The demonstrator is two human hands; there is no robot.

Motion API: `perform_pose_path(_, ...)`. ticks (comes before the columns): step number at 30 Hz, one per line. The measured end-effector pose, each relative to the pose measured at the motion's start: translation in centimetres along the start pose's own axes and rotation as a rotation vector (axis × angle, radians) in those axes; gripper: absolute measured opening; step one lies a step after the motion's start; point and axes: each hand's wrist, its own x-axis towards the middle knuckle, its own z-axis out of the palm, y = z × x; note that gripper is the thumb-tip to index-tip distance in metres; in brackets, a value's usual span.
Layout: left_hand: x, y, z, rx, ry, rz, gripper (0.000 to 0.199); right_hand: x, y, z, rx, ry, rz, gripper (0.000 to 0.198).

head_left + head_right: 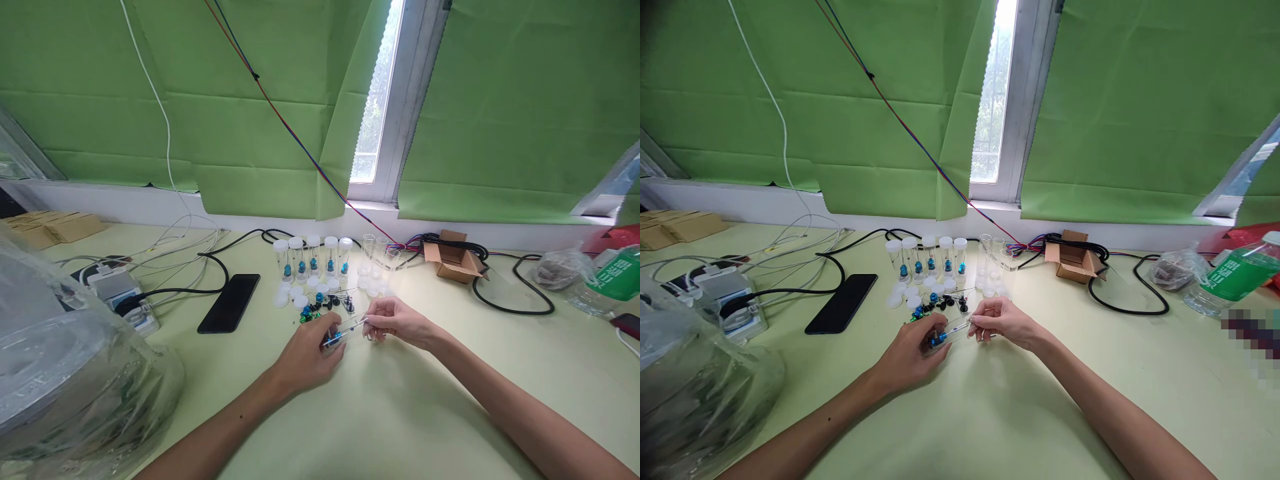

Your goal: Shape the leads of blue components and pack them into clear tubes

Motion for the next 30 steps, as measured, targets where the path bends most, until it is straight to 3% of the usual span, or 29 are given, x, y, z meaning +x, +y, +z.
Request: perform_pose_path(30, -0.17, -0.28, 0.00, -0.031, -0.037, 0.047, 0.019, -0.19, -0.14, 0.15, -0.014, -0.023, 0.046, 0.030)
